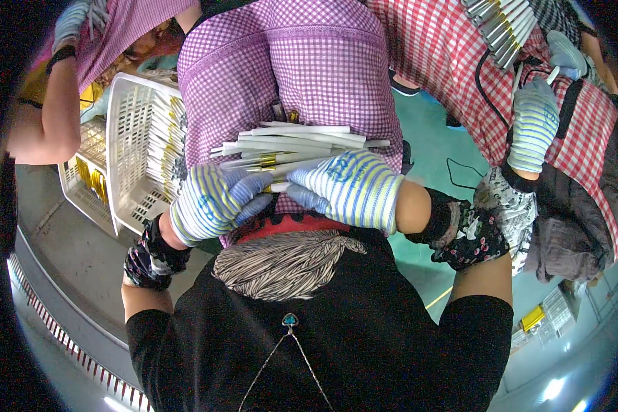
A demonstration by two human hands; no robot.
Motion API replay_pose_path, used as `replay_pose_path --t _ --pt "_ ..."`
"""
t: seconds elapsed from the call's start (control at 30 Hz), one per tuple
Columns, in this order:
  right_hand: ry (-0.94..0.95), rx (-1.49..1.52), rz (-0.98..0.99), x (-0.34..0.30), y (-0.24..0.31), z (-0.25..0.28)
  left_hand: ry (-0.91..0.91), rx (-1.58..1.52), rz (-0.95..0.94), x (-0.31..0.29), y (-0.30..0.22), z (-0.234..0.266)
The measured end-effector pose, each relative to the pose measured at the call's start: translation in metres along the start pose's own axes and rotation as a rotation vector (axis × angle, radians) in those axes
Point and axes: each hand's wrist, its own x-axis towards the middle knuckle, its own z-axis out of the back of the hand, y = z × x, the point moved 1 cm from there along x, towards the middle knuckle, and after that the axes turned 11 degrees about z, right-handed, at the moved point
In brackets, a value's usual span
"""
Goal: Assembling small white and gold tubes (likely lipstick or cosmetic components) by hand and placing them into a basket.
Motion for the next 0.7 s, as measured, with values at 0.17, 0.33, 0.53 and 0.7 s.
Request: replay_pose_path --t 0.17,0.33,0.53,0.7 --pt "0.023 -0.300 -0.028 0.007 -0.004 0.033 0.101 0.086 0.038 -0.004 0.008 0.018" --pt "0.029 -0.846 0.128 0.040 -0.019 0.042 0.089 -0.010 0.092 0.003 0.021 0.035" --pt "0.193 -0.972 0.198 0.079 -0.044 0.016 0.060 0.210 0.165 0.017 0.031 0.037" --pt "0.215 -0.928 0.193 0.087 -0.041 0.013 0.004 0.179 0.171 0.011 0.035 0.034"
